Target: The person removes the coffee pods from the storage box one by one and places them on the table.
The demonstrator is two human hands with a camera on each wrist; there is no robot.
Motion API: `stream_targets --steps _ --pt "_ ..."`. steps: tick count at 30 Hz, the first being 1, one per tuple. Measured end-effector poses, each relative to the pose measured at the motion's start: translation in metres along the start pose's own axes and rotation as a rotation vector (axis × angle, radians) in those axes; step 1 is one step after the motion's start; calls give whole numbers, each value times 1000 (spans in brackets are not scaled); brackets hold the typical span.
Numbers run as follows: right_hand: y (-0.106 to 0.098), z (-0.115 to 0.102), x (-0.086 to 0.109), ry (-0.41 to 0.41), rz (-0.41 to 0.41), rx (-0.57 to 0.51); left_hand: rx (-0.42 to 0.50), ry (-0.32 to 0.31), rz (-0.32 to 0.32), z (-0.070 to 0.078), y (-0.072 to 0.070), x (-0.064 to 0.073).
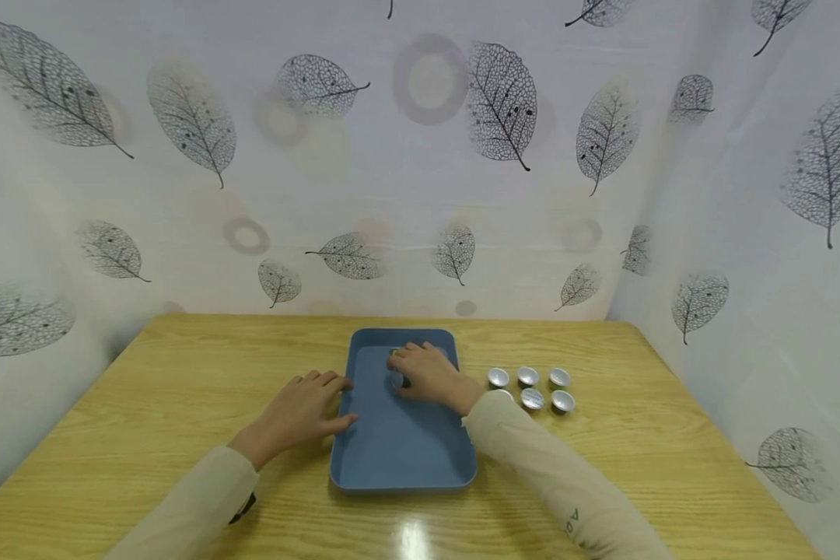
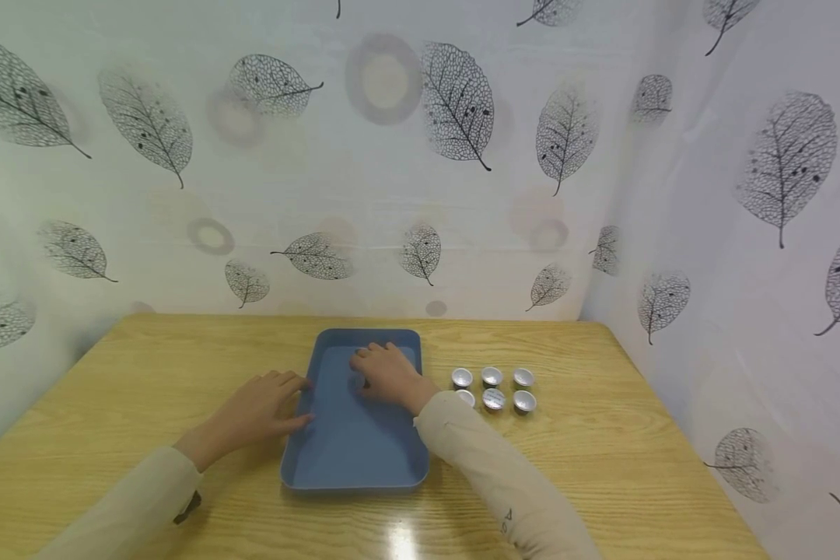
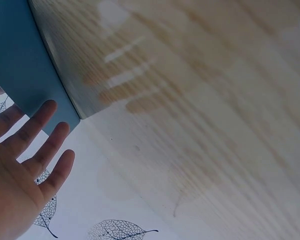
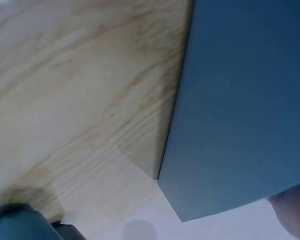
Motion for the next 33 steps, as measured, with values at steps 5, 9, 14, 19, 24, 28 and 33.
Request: stream_targets --steps 5,9,14,19,24,28,33 --pt "1 0 0 2 -18 16 8 4 6 0 0 0" --pt "-2 -2 0 -8 -13 23 3 6 7 -1 1 0" --pt "-8 -4 1 -13 -7 23 -3 10 11 -1 2 0" --pt "-12 -4 1 -6 -12 13 -5 8 5 -1 1 0" --pt "-19 -6 3 -4 -4 5 -7 7 1 -1 1 0" --pt "-26 -7 4 -6 20 14 -3 7 5 -1 2 1" --pt "-37 -7 9 -11 73 1 -1 8 5 -1 1 1"
Point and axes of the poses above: each hand's wrist, its own x-axis away from the middle knuckle, its own y-axis out of the palm, z = x × y, the point moved 9 cm from there along -x, towards the middle knuckle, and after that the axes turned 7 degrees about z, right-handed, at the moved point
